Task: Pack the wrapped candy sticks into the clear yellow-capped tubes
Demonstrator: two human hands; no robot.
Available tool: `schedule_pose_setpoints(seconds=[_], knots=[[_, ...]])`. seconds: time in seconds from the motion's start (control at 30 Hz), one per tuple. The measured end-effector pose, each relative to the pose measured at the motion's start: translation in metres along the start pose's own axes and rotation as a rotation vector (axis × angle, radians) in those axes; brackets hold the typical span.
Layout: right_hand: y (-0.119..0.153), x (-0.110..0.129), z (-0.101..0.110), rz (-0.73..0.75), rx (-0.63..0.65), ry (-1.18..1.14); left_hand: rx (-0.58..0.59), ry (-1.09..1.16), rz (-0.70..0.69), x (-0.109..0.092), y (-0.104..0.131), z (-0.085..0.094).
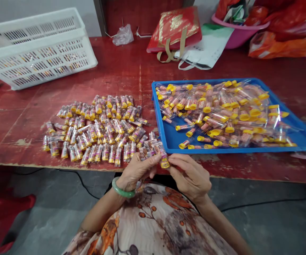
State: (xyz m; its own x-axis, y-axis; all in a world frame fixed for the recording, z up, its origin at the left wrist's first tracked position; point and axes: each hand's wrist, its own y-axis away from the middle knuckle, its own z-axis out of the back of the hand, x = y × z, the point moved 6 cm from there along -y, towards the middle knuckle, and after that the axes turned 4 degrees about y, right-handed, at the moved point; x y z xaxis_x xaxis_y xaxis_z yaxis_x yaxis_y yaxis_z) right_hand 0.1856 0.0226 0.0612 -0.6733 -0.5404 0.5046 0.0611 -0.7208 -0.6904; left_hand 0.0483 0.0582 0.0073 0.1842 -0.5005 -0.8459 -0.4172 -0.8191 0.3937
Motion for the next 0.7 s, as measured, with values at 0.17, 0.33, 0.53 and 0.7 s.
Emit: schedule_pose_setpoints(seconds=[0.17, 0.33, 0.53, 0.7], knots=[[0.003, -0.002, -0.001, -0.005, -0.031, 0.014, -0.027, 0.037, -0.029, 0.001, -0.002, 0.000], [0.008, -0.002, -0.003, -0.003, -0.084, 0.042, -0.029, 0.086, -0.019, 0.000, -0.001, -0.003], [0.009, 0.009, -0.003, 0.086, -0.170, 0.119, -0.050, 0.145, -0.016, 0.004, 0.000, -0.002], [0.008, 0.008, -0.007, 0.116, -0.144, 0.149, -0.044, 0.159, -0.008, 0.006, 0.000, 0.000]])
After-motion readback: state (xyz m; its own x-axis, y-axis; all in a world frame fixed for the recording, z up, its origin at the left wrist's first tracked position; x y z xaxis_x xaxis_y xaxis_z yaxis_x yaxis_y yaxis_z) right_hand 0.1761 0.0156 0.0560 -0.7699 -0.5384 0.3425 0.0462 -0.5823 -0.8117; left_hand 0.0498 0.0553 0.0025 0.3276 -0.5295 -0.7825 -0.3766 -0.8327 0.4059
